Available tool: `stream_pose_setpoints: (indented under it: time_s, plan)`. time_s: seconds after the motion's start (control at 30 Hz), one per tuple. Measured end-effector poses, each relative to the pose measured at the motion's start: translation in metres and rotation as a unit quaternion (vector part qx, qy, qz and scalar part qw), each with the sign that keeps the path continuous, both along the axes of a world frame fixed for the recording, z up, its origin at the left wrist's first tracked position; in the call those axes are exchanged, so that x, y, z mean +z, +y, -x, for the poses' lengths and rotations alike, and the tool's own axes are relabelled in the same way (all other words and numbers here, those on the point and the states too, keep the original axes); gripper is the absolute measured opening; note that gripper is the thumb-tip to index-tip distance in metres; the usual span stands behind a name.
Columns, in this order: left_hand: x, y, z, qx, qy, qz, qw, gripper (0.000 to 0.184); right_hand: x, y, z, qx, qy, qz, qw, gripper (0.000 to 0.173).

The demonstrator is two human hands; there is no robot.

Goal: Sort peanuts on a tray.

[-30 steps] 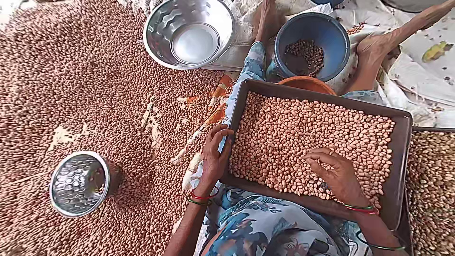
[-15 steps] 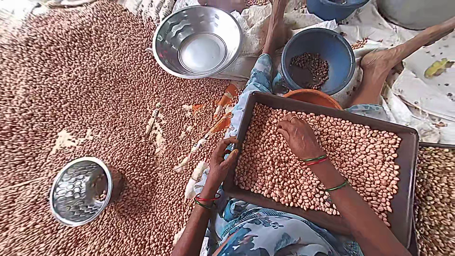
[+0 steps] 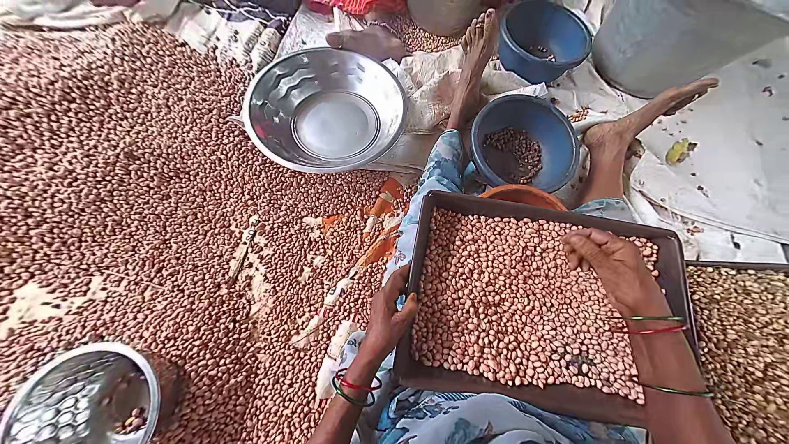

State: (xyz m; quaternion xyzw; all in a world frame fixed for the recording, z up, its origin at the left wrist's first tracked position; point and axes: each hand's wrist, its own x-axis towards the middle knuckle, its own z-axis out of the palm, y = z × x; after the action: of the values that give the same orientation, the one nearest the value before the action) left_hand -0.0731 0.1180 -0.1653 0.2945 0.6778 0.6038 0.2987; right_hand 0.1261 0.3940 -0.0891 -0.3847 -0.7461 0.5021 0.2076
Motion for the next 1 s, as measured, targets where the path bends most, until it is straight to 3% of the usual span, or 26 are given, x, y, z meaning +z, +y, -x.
stream_pose_setpoints:
  time_s: [0.07, 0.1, 0.17, 0.23, 0.33, 0.4, 0.5, 0.57, 0.67, 0.8, 0.9, 1.0]
  plan:
    - [0.0, -0.002, 0.002, 0.0, -0.006, 0.005, 1.0, 0.049, 0.014, 0.004, 0.016, -0.099, 0.149, 0.013, 0.984, 0.029]
    - [0.001, -0.003, 0.002, 0.0, -0.001, 0.018, 1.0, 0.05, 0.013, 0.008, 0.019, -0.104, 0.152, -0.031, 0.982, 0.028]
    - [0.003, -0.004, 0.003, -0.001, 0.032, 0.052, 0.998, 0.051, -0.006, 0.007, 0.02, -0.053, 0.031, -0.145, 0.988, 0.03]
    - [0.003, -0.002, 0.0, 0.009, 0.074, 0.077, 0.994, 0.051, -0.034, -0.013, 0.028, 0.015, -0.102, -0.165, 0.981, 0.038]
    - [-0.001, -0.001, -0.009, 0.029, 0.092, 0.085, 0.992, 0.049, -0.054, -0.07, 0.04, 0.115, -0.201, -0.172, 0.957, 0.053]
    - [-0.002, -0.001, -0.013, 0.025, 0.098, 0.096, 0.99, 0.049, -0.052, -0.099, 0.03, 0.191, -0.216, -0.177, 0.941, 0.042]
    - [-0.005, 0.0, -0.02, 0.026, 0.129, 0.117, 0.984, 0.047, -0.059, -0.103, -0.021, 0.264, -0.201, -0.25, 0.909, 0.025]
    - [-0.006, 0.0, -0.025, 0.032, 0.141, 0.126, 0.982, 0.046, -0.056, -0.087, -0.058, 0.249, -0.238, -0.27, 0.899, 0.025]
    - [-0.004, 0.003, -0.025, 0.045, 0.164, 0.113, 0.979, 0.04, -0.04, -0.056, -0.101, 0.15, -0.323, -0.291, 0.888, 0.022]
    - [0.005, 0.001, -0.015, 0.043, 0.17, 0.134, 0.975, 0.037, -0.036, -0.036, -0.128, 0.045, -0.27, -0.342, 0.899, 0.026]
    - [0.01, -0.002, -0.011, 0.036, 0.156, 0.169, 0.973, 0.041, -0.052, -0.037, -0.123, 0.013, -0.259, -0.327, 0.909, 0.046]
    - [0.016, 0.0, -0.016, 0.029, 0.189, 0.223, 0.956, 0.045, -0.072, -0.034, -0.1, 0.002, -0.315, -0.275, 0.908, 0.088]
